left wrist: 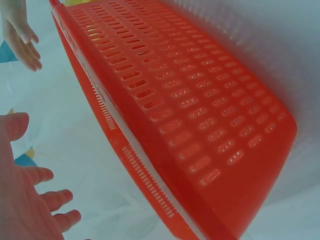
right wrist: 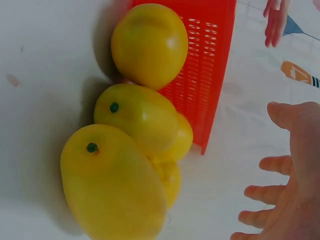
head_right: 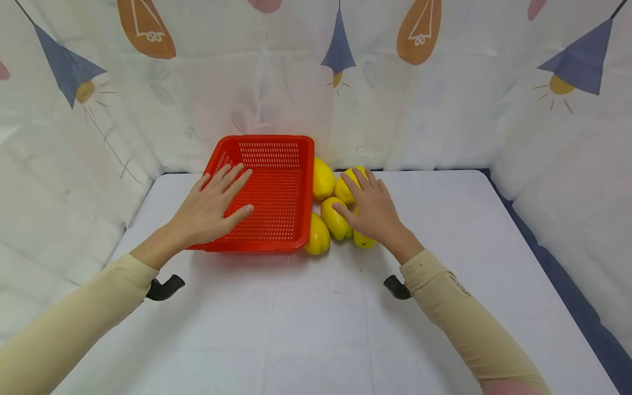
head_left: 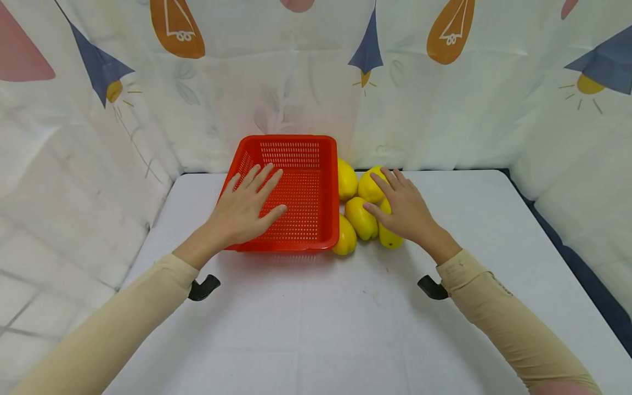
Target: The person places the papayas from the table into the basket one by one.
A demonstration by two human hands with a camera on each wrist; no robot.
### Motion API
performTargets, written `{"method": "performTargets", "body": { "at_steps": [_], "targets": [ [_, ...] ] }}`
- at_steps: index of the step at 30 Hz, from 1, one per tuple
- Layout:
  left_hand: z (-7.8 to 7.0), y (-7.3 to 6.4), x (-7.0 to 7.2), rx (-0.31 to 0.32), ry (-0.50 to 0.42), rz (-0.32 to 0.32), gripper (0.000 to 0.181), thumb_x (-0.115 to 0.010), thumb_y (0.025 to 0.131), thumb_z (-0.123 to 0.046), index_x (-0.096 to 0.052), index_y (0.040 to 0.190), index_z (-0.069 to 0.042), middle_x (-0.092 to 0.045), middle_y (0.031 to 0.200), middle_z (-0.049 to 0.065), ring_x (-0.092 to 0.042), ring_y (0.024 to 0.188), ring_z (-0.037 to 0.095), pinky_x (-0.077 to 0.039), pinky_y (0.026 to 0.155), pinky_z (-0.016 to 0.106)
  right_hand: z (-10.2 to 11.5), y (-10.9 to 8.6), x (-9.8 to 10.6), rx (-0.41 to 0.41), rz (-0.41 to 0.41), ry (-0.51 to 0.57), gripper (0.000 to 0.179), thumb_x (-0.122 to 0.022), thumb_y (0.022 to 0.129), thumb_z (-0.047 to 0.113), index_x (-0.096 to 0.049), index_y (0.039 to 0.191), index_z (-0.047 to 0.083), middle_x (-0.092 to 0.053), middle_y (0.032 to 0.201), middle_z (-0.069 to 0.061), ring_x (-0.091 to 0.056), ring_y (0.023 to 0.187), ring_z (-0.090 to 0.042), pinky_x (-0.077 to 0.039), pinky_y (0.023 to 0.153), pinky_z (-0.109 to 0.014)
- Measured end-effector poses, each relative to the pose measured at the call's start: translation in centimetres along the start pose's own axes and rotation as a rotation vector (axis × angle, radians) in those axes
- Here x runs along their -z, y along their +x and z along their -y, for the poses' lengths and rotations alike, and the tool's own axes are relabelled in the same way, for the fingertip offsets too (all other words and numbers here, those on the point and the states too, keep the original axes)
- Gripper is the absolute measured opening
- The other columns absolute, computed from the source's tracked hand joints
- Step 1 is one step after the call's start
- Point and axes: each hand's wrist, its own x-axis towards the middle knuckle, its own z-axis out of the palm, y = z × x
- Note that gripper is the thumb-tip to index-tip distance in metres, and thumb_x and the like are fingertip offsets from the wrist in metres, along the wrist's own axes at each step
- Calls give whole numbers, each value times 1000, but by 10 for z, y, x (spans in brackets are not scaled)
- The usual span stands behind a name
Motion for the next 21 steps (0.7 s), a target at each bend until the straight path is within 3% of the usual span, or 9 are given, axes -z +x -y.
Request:
{"method": "performTargets", "body": {
  "at_steps": [21],
  "targets": [
    [13, -6, -2, 43, -19, 0, 76, -41, 96, -57, -10, 156, -22, -10, 164, 7, -9, 150, 34, -7, 117, 62, -11, -5, -6, -46, 6, 13, 72, -54, 95, 48, -28, 152, 13, -22, 160, -16, -15, 147, -44, -15, 117, -61]
  ]
}}
